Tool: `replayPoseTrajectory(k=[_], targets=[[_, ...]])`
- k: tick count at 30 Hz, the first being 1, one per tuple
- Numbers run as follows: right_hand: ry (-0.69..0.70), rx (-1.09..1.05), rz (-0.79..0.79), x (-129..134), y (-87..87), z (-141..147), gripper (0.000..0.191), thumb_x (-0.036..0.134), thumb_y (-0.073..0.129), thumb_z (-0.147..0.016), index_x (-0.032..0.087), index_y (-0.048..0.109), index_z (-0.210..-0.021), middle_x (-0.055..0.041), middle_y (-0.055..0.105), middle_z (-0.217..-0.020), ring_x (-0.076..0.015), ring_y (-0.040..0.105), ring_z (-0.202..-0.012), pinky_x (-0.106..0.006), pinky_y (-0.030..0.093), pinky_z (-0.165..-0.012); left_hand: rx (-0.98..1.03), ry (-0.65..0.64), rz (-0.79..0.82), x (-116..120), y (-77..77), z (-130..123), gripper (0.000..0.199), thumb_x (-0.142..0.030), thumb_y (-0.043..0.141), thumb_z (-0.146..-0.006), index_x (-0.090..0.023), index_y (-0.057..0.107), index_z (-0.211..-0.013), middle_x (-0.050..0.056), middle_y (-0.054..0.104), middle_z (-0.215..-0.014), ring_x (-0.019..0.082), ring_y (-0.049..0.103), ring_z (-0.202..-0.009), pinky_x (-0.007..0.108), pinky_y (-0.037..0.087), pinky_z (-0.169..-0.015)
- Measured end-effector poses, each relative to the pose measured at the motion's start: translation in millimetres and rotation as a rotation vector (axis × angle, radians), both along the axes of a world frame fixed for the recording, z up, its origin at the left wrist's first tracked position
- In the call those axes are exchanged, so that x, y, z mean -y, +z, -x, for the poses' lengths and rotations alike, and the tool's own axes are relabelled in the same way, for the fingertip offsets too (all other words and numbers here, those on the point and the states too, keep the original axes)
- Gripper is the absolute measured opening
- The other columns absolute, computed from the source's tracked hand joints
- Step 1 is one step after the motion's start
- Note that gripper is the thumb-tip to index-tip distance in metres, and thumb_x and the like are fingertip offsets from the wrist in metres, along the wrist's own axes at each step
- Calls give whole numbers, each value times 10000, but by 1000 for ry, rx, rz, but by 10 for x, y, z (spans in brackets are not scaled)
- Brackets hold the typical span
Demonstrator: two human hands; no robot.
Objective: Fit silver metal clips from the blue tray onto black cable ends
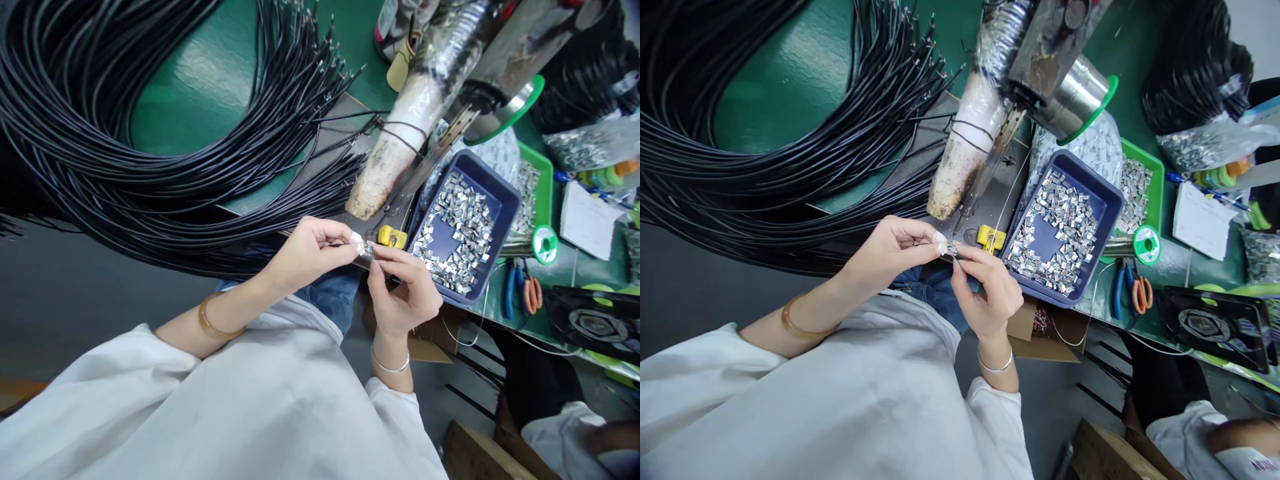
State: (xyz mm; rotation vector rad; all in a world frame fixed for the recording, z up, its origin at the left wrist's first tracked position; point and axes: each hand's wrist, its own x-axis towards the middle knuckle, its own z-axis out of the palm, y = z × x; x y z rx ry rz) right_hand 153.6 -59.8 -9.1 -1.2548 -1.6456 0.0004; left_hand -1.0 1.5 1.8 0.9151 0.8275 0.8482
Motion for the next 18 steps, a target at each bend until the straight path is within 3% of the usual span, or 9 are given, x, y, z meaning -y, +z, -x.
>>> replayPoseTrajectory(k=[8,12,18], targets=[[-133,172,-122,-26,-27,-9,183,89,729,-842,216,667,-957,-35,788,-1037,-175,773,-941,-331,659,-832,13,95,-4,-30,63,-74,45,-143,792,-604,-136,754,-628,7,727,-665,106,619,-625,205,534,-622],[-108,169,-74,-37,-47,5,188,85,723,-850,215,665,-973,-31,792,-1025,-156,770,-921,-292,649,-822,-51,132,-36,-38,43,-84,32,-156,773,-637,-132,757,-652,9,725,-678,109,631,-627,202,539,-613],[-111,120,-22,-70,19,35,187,86,729,-845,223,678,-962,-26,789,-1042,-164,769,-937,-324,660,-846,-47,146,-61,-38,66,-100,130,-213,841,-652,-136,739,-630,5,712,-642,120,651,-646,206,556,-637]])
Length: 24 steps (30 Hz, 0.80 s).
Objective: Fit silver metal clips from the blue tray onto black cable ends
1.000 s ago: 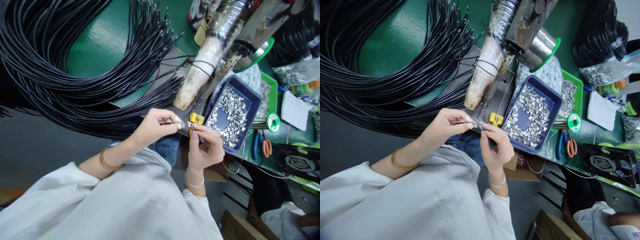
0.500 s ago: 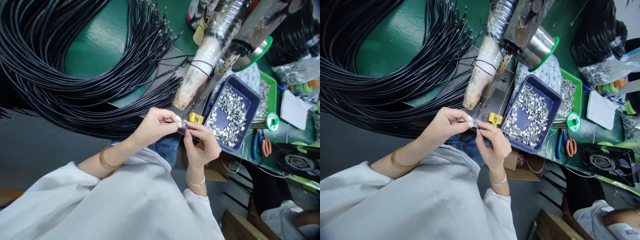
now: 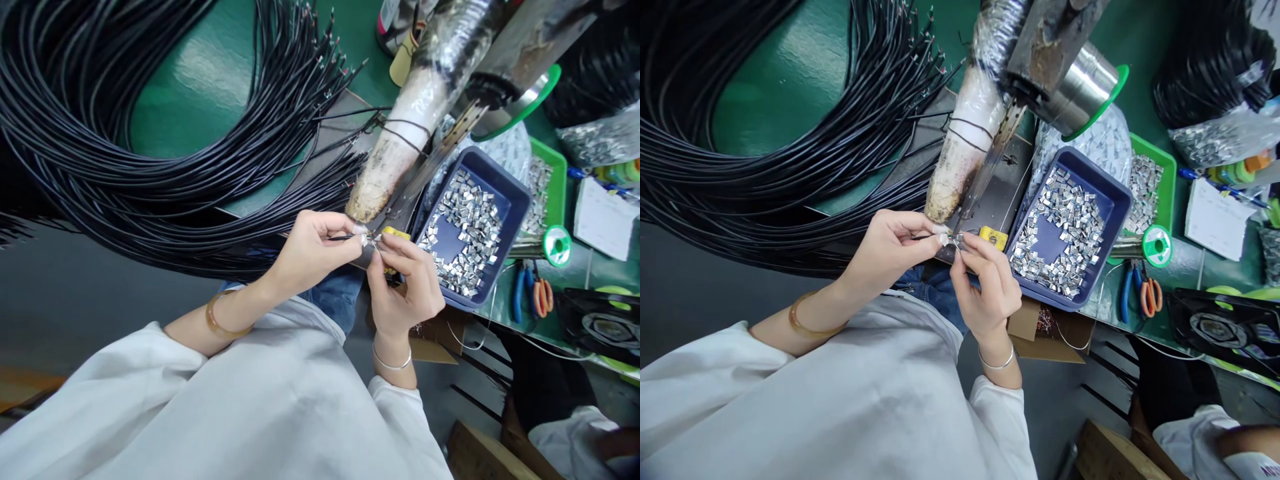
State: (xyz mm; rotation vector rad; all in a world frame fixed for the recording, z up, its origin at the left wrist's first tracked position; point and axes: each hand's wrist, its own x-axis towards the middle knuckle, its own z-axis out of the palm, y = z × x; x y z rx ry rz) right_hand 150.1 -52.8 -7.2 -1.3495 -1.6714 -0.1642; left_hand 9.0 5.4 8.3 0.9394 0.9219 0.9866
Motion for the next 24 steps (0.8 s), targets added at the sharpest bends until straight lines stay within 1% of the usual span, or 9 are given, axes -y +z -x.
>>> replayPoseTrajectory(k=[4,7,12,14,16,20,22,24], targets=[[15,-13,-3,-1,33,23,212,56,729,-833,220,690,-961,-34,782,-1061,-165,769,-941,-338,666,-867,25,10,-15,0,31,5,98,-181,838,-648,-140,750,-642,-4,714,-644,109,646,-639,197,559,-640],[12,-16,11,13,31,23,185,79,727,-842,224,667,-942,-30,780,-1055,-164,772,-916,-331,673,-827,5,2,3,-3,23,16,68,-159,814,-643,-137,750,-651,0,724,-669,105,640,-631,196,555,-627],[-6,-4,46,33,23,3,161,93,716,-852,223,649,-921,-20,784,-1014,-150,766,-887,-282,651,-754,-38,-8,-10,4,-18,15,61,-146,780,-630,-130,739,-672,2,708,-673,89,601,-602,180,519,-583],[-11,1,52,32,30,0,162,98,722,-852,226,659,-928,-16,781,-1009,-148,762,-883,-270,640,-726,-57,-9,-23,16,-20,12,55,-149,761,-638,-129,738,-684,-2,689,-656,75,554,-567,167,475,-535],[-11,1,56,29,38,3,168,97,725,-851,229,670,-939,-15,777,-1006,-145,756,-878,-262,632,-702,-71,-9,-48,28,-13,13,58,-155,749,-648,-128,738,-698,-15,655,-624,55,475,-519,158,403,-478],[-2,-23,65,21,50,14,185,78,732,-841,225,686,-943,-19,769,-1012,-140,747,-884,-253,628,-702,-106,-20,-124,50,-11,23,42,-161,721,-687,-126,714,-707,-47,542,-570,34,322,-478,168,260,-420],[-2,-28,71,19,53,16,190,77,736,-836,229,688,-939,-12,766,-1009,-140,747,-889,-246,625,-687,-130,-31,-157,58,-19,30,44,-170,715,-712,-129,700,-720,-56,487,-560,37,289,-482,178,223,-417],[-3,-26,78,17,57,15,193,80,735,-836,238,687,-936,-4,762,-1007,-141,748,-894,-246,624,-677,-152,-38,-191,64,-27,38,56,-185,715,-733,-137,688,-726,-65,444,-547,43,269,-485,186,214,-420]])
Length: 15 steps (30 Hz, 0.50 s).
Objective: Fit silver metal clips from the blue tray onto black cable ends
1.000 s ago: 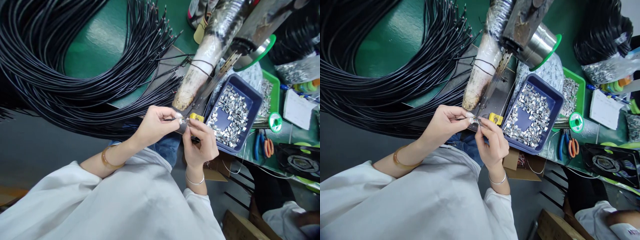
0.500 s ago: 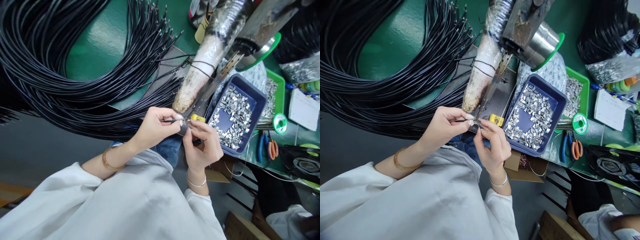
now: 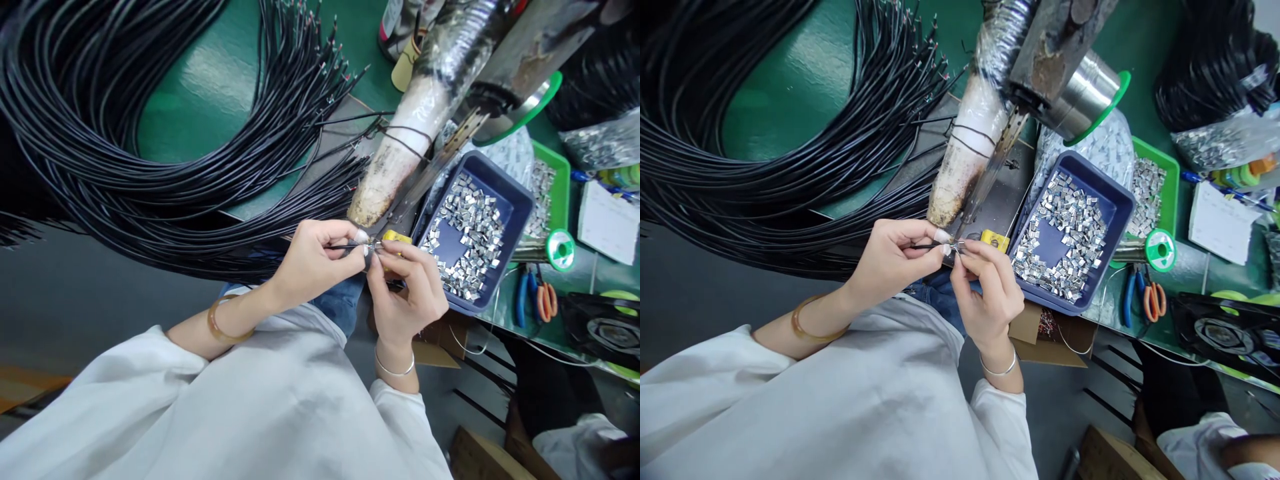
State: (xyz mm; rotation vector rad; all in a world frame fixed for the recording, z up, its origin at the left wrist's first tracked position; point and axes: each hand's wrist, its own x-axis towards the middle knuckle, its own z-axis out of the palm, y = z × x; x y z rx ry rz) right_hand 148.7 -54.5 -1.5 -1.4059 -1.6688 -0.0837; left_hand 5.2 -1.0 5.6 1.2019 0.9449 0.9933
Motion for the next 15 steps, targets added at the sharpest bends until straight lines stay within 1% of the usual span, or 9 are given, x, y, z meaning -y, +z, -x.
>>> replayPoseTrajectory(k=[4,8,11,15], targets=[[-4,10,8,-3,11,-1,181,81,730,-841,235,683,-923,-1,754,-990,-138,743,-894,-248,624,-694,-50,-5,-88,9,-1,15,46,-177,702,-752,-141,684,-729,-73,431,-541,45,240,-484,194,222,-425],[0,3,21,-2,21,3,180,70,733,-840,223,680,-919,-8,750,-983,-124,732,-879,-217,605,-643,-71,-3,-116,13,0,14,42,-171,694,-754,-134,691,-734,-70,456,-552,41,253,-486,184,239,-428],[6,-3,24,3,26,4,170,75,735,-840,216,678,-916,-13,754,-988,-125,730,-888,-213,597,-630,-33,-4,-76,5,-12,1,50,-172,698,-736,-126,682,-729,-62,485,-570,35,278,-490,166,257,-432],[31,-41,72,17,37,-8,150,80,725,-850,206,671,-908,-10,758,-959,-120,720,-869,-205,576,-613,49,-38,47,-17,-30,1,65,-180,696,-708,-122,668,-715,-30,556,-621,43,379,-516,152,302,-448]])
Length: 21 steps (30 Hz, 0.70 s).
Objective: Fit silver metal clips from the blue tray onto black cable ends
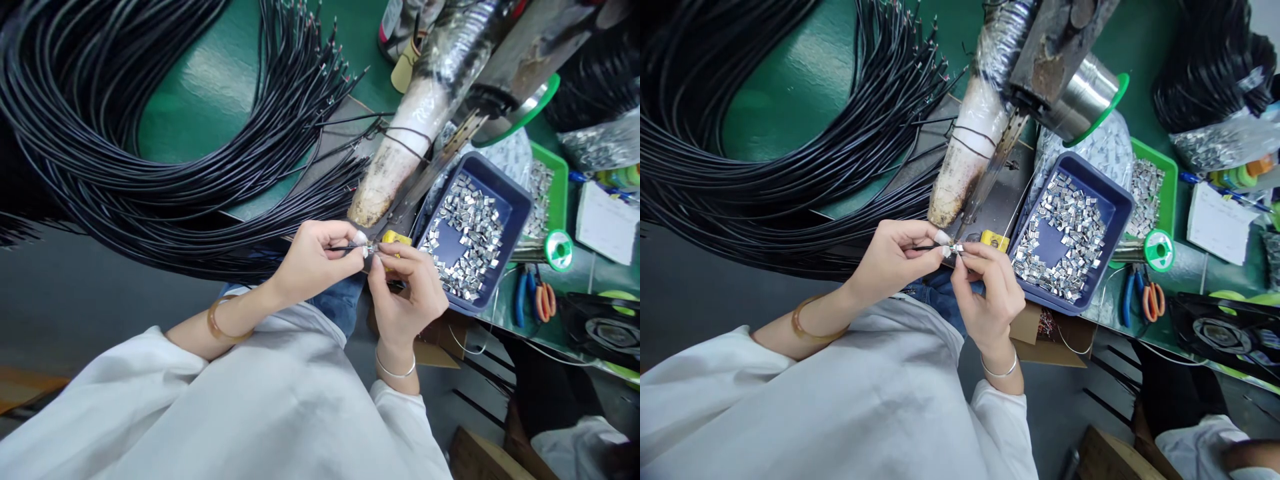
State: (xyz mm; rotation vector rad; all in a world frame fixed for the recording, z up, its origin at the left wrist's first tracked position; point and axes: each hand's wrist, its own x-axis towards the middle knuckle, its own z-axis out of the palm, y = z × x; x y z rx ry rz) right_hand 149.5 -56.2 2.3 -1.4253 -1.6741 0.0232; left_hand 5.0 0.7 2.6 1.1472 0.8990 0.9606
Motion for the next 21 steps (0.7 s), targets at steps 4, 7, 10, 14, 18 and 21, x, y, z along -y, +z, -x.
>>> replayPoseTrajectory(k=[4,7,10,14,18,21], targets=[[-5,-28,-12,20,28,-34,146,98,723,-865,221,688,-935,7,732,-890,-119,696,-817,-234,573,-639,34,-52,56,4,1,23,56,-154,675,-718,-123,636,-691,-45,504,-587,36,352,-512,144,285,-446],[-30,24,-58,33,48,-56,170,107,742,-858,247,719,-952,26,693,-836,-108,663,-767,-251,566,-693,31,-82,49,25,3,29,65,-140,662,-738,-122,621,-691,-58,443,-572,36,317,-513,150,258,-443],[8,48,-8,42,46,-65,192,114,744,-861,267,729,-975,40,676,-819,-95,647,-747,-236,544,-693,27,-92,5,37,1,25,81,-123,657,-742,-125,609,-677,-66,406,-571,36,292,-517,155,232,-439],[42,70,38,51,29,-67,178,130,735,-873,267,722,-986,37,671,-830,-96,647,-754,-235,539,-693,35,-82,-56,33,-5,27,104,-107,654,-749,-130,596,-666,-80,359,-563,33,246,-512,159,199,-428],[77,59,69,46,48,-59,161,106,719,-877,236,687,-967,29,689,-853,-94,649,-772,-227,539,-697,1,-57,-122,62,-30,30,108,-102,647,-769,-125,608,-671,-78,385,-572,31,248,-511,161,201,-428],[82,39,93,41,75,-42,144,95,698,-885,226,665,-936,31,701,-844,-97,653,-783,-232,549,-702,-40,-12,-198,113,-58,17,98,-111,647,-794,-121,637,-697,-79,396,-562,32,255,-505,164,211,-432]])
